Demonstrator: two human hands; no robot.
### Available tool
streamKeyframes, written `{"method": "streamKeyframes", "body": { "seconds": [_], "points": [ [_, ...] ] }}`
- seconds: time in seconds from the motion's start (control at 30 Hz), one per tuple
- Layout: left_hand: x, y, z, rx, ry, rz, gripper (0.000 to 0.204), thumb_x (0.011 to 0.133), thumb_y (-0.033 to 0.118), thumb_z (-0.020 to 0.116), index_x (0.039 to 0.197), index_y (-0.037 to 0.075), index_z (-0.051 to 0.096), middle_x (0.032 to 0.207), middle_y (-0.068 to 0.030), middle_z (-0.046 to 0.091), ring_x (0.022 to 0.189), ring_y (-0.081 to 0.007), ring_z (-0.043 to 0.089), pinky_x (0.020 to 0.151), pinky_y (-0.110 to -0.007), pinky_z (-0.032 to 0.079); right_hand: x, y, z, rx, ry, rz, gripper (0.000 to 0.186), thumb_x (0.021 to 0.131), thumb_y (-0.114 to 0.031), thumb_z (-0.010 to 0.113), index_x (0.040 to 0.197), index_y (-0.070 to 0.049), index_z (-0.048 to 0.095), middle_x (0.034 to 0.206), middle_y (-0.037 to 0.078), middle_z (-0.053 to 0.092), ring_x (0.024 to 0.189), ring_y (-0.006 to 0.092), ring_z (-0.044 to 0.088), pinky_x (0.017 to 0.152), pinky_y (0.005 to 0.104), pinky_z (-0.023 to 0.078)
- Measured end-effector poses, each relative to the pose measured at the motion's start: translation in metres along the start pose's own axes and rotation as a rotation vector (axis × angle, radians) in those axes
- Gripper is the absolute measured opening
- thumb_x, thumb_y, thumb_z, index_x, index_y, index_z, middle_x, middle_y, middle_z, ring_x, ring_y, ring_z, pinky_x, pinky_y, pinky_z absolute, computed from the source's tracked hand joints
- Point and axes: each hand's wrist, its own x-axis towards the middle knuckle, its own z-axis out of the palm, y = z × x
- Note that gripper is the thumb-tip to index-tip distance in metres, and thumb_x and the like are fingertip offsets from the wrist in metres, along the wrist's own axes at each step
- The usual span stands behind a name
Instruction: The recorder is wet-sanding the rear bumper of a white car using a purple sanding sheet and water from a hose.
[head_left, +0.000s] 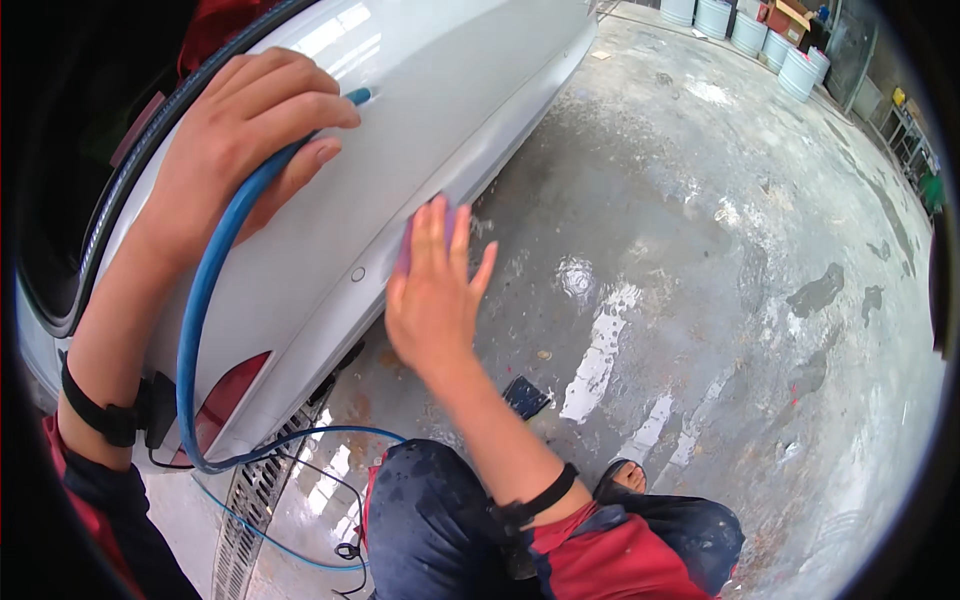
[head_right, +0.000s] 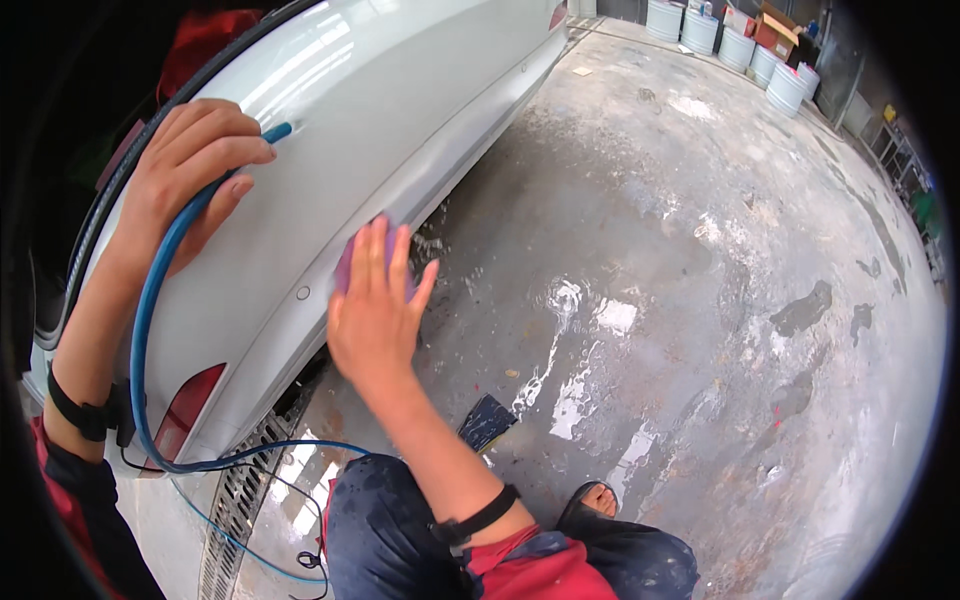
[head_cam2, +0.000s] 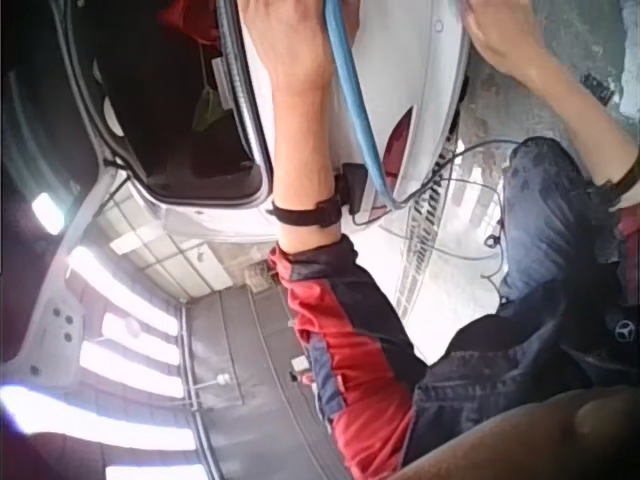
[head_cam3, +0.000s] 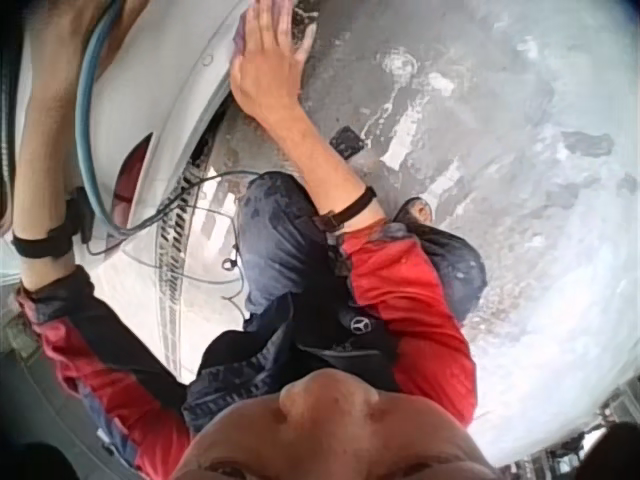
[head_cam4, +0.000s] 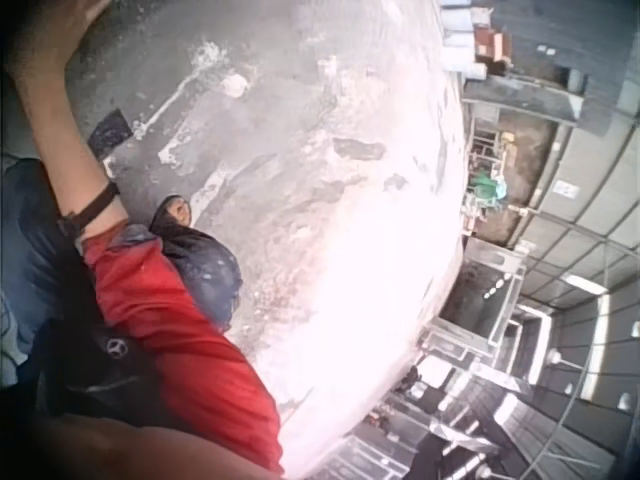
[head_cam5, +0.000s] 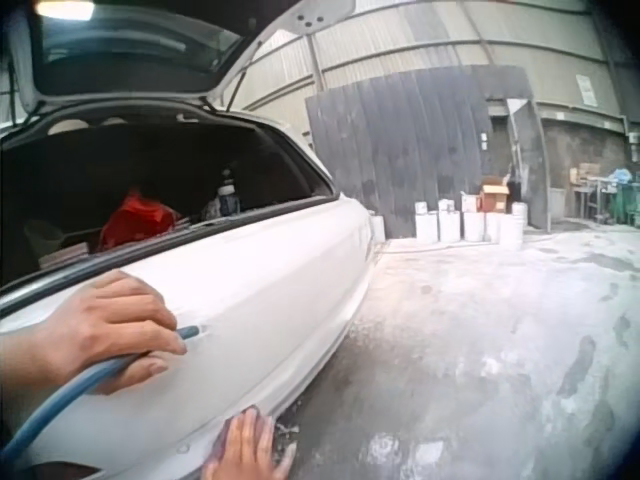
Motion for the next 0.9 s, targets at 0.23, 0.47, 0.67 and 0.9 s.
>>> {"method": "streamKeyframes", "body": {
  "seconds": [0.23,0.47,0.67,0.9],
  "points": [
    [-0.001,0.001,-0.001,0.013,-0.019,0.031,0.017,0.103,0.021,0.064,0.11,0.007,0.071,0.111,-0.0156,0.067,0.111,-0.0356,0.062,0.1,-0.046,0.049,0.059,0.043,-0.006,0.026,0.242,0.077,0.06,0.106,-0.021,0.048,0.163,-0.005,0.038,0.172,0.009,0.034,0.161,0.0377,0.022,0.128,0.0662,0.014],
    [-0.001,0.002,0.0,-0.025,-0.027,0.01,0.017,0.103,0.021,0.064,0.111,0.008,0.072,0.113,-0.015,0.067,0.113,-0.0348,0.062,0.101,-0.046,0.049,0.027,0.022,0.003,0.018,-0.003,0.05,0.07,0.102,-0.026,0.054,0.166,-0.005,0.034,0.177,0.01,0.023,0.164,0.0354,0.017,0.128,0.0676,0.007],
    [0.001,0.002,0.0,0.018,-0.044,-0.001,0.018,0.104,0.021,0.063,0.113,0.008,0.072,0.115,-0.0161,0.067,0.114,-0.0365,0.061,0.102,-0.048,0.049,0.101,0.088,-0.019,0.133,0.164,0.085,0.057,0.107,-0.023,0.046,0.162,-0.009,0.041,0.173,0.007,0.033,0.162,0.0387,0.021,0.128,0.0658,0.012],
    [0.001,0.005,0.0,0.008,-0.055,-0.024,0.019,0.104,0.024,0.063,0.11,0.008,0.072,0.111,-0.0155,0.068,0.112,-0.0356,0.062,0.1,-0.046,0.05,0.085,0.088,-0.002,-0.006,0.143,-0.015,0.06,0.106,-0.022,0.049,0.162,-0.007,0.04,0.174,0.007,0.031,0.161,0.0378,0.023,0.128,0.0672,0.014]
  ]
}}
